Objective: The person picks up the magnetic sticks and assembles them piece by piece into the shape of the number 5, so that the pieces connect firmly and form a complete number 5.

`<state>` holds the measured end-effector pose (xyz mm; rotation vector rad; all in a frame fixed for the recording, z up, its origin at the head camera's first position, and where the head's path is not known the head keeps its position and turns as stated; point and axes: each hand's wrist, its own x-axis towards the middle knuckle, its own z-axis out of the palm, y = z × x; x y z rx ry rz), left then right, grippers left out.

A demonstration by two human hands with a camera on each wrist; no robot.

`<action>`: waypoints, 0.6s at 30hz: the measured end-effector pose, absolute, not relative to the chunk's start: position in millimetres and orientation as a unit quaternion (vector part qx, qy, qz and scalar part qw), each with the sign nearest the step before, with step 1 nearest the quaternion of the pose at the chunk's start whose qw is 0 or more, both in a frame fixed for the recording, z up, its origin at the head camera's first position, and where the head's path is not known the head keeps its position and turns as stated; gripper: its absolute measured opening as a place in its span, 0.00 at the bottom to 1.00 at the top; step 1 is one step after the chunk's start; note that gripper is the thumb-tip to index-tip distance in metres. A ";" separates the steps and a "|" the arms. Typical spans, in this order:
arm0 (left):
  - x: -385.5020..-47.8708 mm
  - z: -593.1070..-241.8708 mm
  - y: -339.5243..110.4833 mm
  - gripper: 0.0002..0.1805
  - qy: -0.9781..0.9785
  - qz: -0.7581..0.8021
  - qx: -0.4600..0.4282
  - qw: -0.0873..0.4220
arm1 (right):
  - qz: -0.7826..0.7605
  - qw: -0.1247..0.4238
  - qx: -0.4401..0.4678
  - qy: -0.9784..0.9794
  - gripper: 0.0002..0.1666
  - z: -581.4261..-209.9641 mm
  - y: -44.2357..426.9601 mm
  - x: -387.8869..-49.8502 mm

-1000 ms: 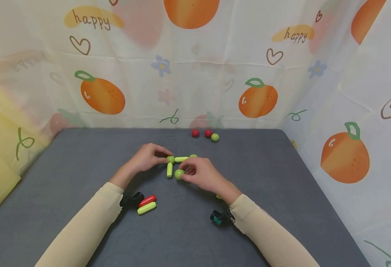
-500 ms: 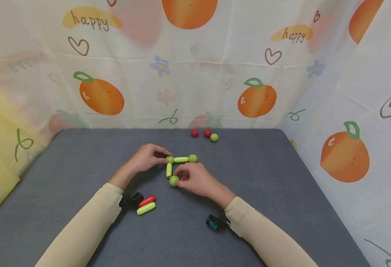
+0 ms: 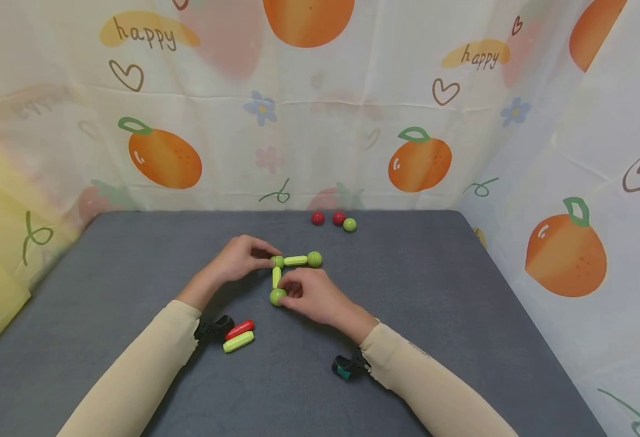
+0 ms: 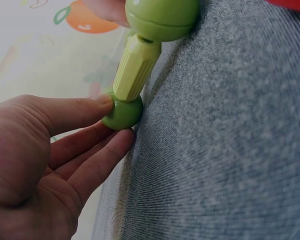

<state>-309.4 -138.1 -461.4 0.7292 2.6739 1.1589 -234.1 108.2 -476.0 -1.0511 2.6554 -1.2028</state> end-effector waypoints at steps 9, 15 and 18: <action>-309.5 -461.6 -138.2 0.12 0.889 0.382 0.241 0.067 | -0.392 0.018 -0.338 0.856 0.12 -477.4 105.6 -234.5; -309.4 -461.2 -137.9 0.12 0.889 0.382 0.244 0.067 | -0.395 0.017 -0.339 0.853 0.12 -476.8 104.4 -233.8; -309.3 -461.2 -138.0 0.12 0.888 0.383 0.244 0.068 | -0.396 0.017 -0.338 0.854 0.12 -476.9 104.3 -233.7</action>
